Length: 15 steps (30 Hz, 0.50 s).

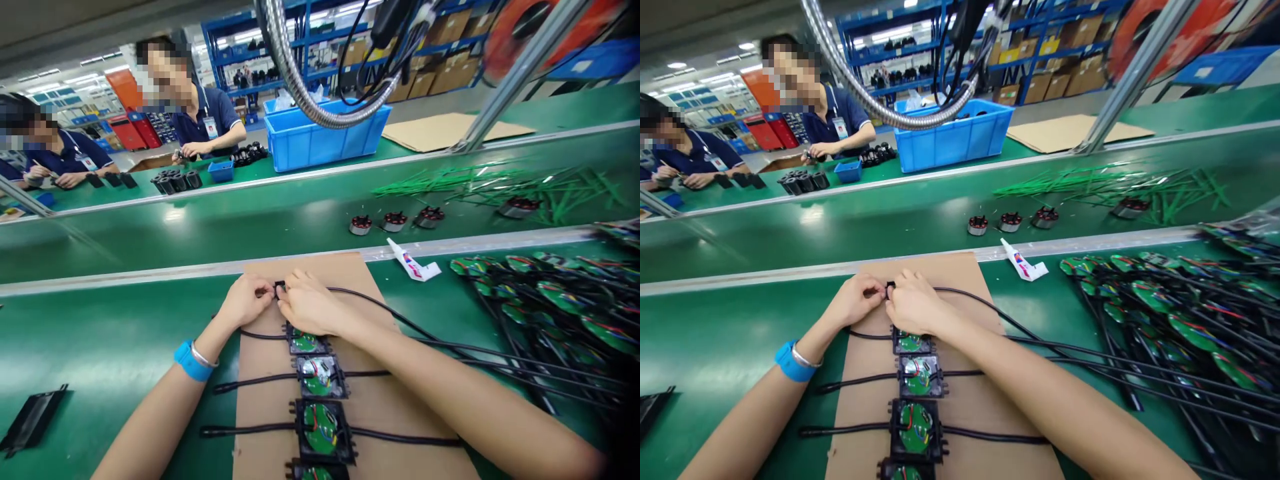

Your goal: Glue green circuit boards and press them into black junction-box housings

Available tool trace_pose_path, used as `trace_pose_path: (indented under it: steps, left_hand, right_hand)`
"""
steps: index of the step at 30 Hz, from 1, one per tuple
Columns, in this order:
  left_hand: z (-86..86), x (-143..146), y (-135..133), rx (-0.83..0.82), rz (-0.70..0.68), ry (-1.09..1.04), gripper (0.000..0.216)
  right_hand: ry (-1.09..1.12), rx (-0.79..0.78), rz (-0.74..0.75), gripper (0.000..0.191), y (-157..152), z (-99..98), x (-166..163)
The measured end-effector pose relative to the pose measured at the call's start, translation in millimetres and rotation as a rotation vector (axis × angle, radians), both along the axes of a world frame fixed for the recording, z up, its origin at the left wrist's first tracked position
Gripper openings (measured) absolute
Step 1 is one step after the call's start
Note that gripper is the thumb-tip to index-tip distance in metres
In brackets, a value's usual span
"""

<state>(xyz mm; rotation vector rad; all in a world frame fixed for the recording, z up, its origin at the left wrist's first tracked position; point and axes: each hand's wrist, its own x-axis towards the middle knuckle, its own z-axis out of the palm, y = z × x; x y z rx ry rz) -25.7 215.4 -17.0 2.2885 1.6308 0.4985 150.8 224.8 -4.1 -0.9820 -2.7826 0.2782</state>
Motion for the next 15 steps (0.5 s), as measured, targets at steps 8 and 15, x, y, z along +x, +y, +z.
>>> trace_pose_path:
  steps: [8,15]
  left_hand:
    - [30.0,2,-106,0.05,-0.098,0.057,0.014]
    - [-19.3,-11,-220,-0.114,-0.19,0.239,0.014]
  right_hand:
    - [0.063,-0.052,0.065,0.027,-59,34.7,75]
    - [0.073,-0.179,-0.099,0.041,-181,-5.4,159]
